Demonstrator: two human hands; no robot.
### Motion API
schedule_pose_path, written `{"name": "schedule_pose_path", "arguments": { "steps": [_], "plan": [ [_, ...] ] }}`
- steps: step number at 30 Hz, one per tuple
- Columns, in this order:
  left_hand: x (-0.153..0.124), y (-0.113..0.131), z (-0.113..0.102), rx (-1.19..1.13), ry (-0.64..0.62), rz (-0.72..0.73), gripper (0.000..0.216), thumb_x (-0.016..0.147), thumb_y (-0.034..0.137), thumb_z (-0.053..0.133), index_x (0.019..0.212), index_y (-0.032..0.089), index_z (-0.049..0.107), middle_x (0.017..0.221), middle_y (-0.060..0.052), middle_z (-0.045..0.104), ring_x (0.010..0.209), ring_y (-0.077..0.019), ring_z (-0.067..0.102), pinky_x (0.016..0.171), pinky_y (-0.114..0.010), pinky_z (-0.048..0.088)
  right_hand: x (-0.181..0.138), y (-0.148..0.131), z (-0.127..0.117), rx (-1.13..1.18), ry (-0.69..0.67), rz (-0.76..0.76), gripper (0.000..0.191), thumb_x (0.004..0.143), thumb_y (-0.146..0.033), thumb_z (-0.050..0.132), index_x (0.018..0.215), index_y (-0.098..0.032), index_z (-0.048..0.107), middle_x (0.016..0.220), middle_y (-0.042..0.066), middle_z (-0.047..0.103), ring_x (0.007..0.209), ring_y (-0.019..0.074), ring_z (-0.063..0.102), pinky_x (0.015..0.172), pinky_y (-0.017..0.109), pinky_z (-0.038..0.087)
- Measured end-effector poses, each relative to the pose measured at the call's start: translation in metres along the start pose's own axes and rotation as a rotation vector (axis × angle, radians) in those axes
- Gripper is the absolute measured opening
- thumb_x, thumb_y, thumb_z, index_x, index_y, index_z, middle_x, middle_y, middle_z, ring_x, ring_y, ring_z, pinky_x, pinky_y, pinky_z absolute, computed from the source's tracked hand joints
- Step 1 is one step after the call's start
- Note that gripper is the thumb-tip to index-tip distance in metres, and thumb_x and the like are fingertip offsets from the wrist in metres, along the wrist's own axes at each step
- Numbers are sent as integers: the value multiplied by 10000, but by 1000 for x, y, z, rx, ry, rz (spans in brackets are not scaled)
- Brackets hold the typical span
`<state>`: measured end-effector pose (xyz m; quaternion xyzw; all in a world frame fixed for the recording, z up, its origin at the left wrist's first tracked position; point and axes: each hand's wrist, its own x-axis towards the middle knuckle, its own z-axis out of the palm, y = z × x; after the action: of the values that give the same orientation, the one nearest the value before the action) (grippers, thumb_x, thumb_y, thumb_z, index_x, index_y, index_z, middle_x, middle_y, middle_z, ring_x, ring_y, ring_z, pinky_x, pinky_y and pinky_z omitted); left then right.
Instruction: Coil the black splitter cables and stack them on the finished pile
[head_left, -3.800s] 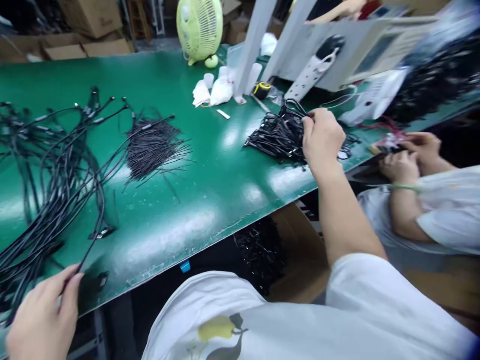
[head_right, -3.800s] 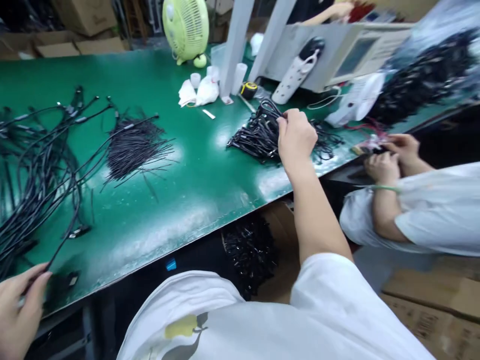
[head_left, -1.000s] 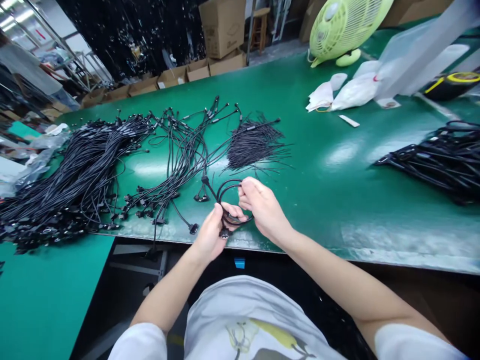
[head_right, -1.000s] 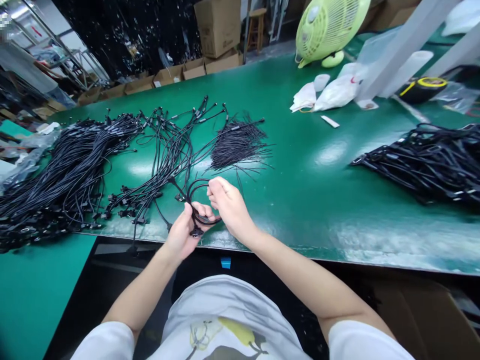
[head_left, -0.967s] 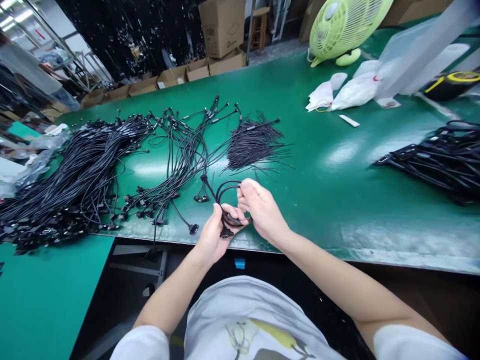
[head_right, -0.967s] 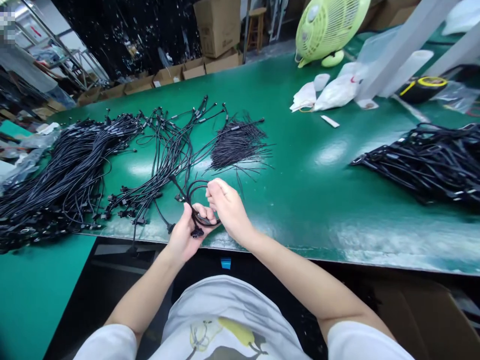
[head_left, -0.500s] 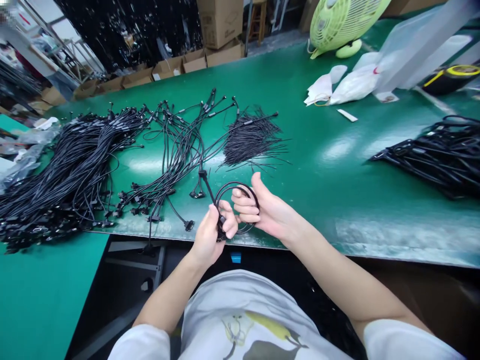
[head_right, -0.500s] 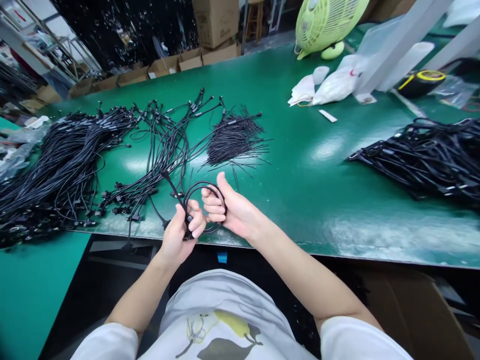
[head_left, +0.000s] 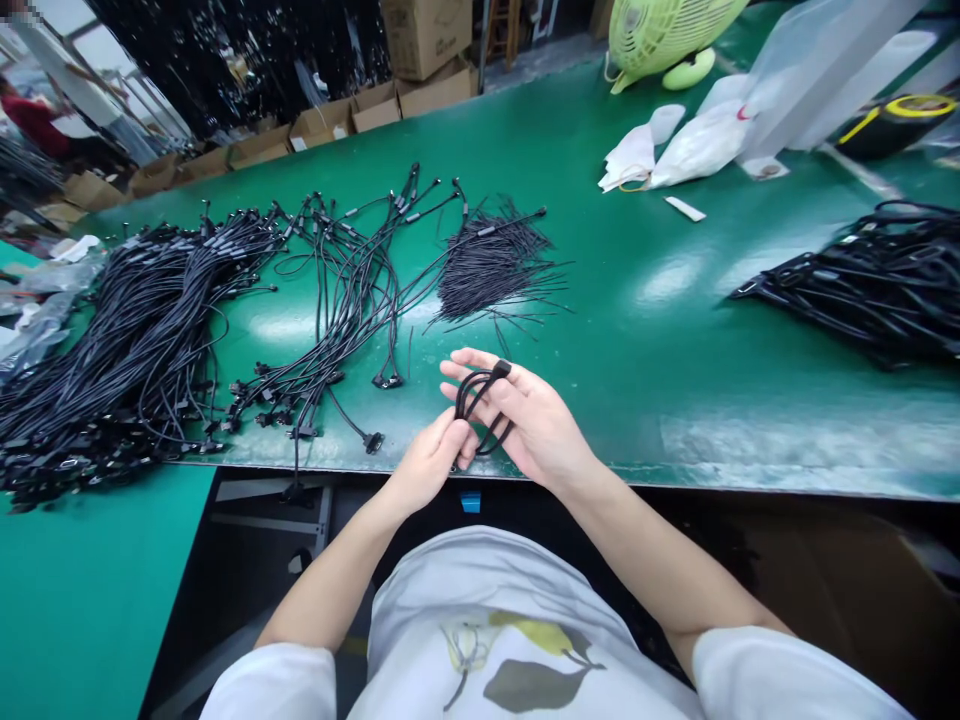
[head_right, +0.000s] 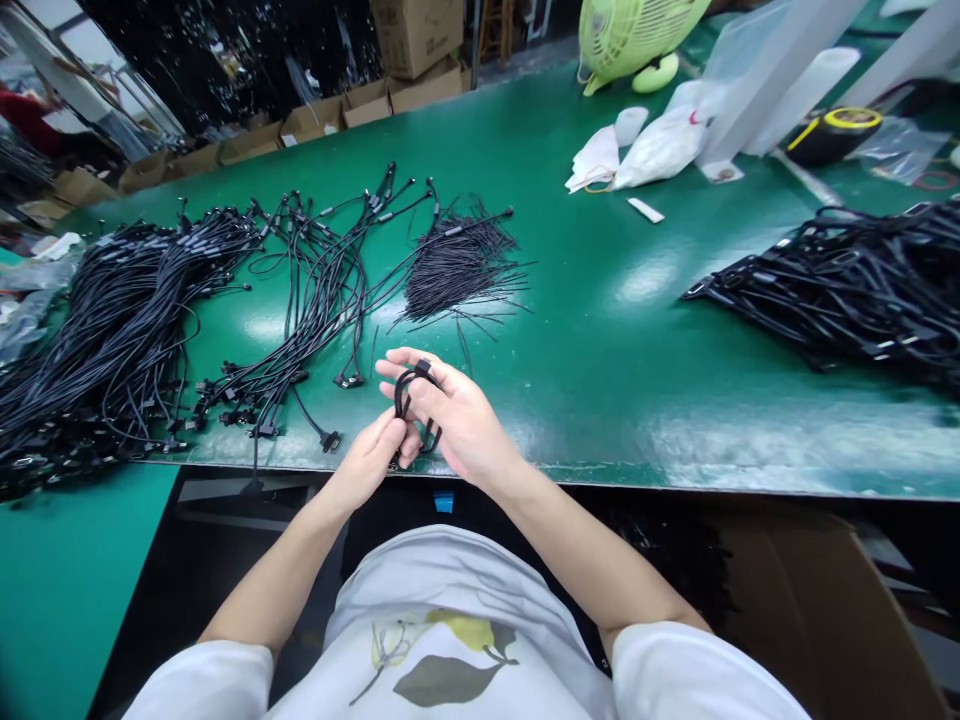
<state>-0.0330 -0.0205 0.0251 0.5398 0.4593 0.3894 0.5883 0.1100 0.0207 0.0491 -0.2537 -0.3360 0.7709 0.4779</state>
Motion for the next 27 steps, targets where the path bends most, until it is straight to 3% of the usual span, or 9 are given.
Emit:
{"name": "schedule_pose_path", "arguments": {
  "steps": [4,6,8,12,14,16,22,27],
  "plan": [
    [1,-1,0,145,-168,-23,453,927,540,435,695,173,563,703,-30,529,725,-169,491,746,-291,393,0,7,-1,-170,89,-86,289,817,-409,677,922,-243,465,695,-55,522,522,84,503,415,187,387],
    [0,-2,4,65,-196,-17,438,905,553,477,753,167,618,803,-58,561,840,-197,519,840,-314,402,2,6,1,-205,103,-125,272,842,-379,649,900,-250,417,664,-81,466,449,53,427,388,167,330],
    [-1,-2,10,-159,-221,-80,420,878,568,523,873,163,635,866,-68,569,867,-203,543,861,-339,425,5,1,3,-237,65,-149,214,883,-363,592,923,-253,413,613,-99,411,408,41,363,390,164,313],
    [-5,3,24,-591,-271,-265,371,885,512,558,962,149,581,709,11,479,572,-98,451,633,-272,454,9,-8,3,-375,-36,-158,111,947,-351,471,970,-248,434,536,-106,368,386,52,347,400,167,312],
    [-5,6,29,-661,-240,-293,381,893,512,549,942,136,572,639,49,400,495,-62,340,551,-226,411,10,-9,2,-476,-57,-154,102,965,-338,420,967,-238,441,507,-104,373,384,60,363,404,171,311],
    [-4,7,31,-682,-206,-318,433,882,558,536,897,127,566,626,48,394,493,-61,334,529,-216,400,12,-9,0,-585,-50,-194,104,974,-318,389,970,-230,445,489,-104,373,387,66,379,419,178,323],
    [1,7,30,-736,-100,-289,340,842,470,645,848,153,522,744,-11,506,579,-83,419,507,-199,359,22,-10,-8,-861,-89,-338,140,980,-254,342,970,-212,475,687,-56,459,451,47,443,503,208,384],
    [3,10,29,-649,-169,-266,308,832,410,669,860,158,493,771,7,471,566,-53,380,496,-172,319,25,-6,-18,-1045,-187,-548,198,963,-171,324,932,-187,519,892,13,470,634,69,525,674,251,454]
  ]
}}
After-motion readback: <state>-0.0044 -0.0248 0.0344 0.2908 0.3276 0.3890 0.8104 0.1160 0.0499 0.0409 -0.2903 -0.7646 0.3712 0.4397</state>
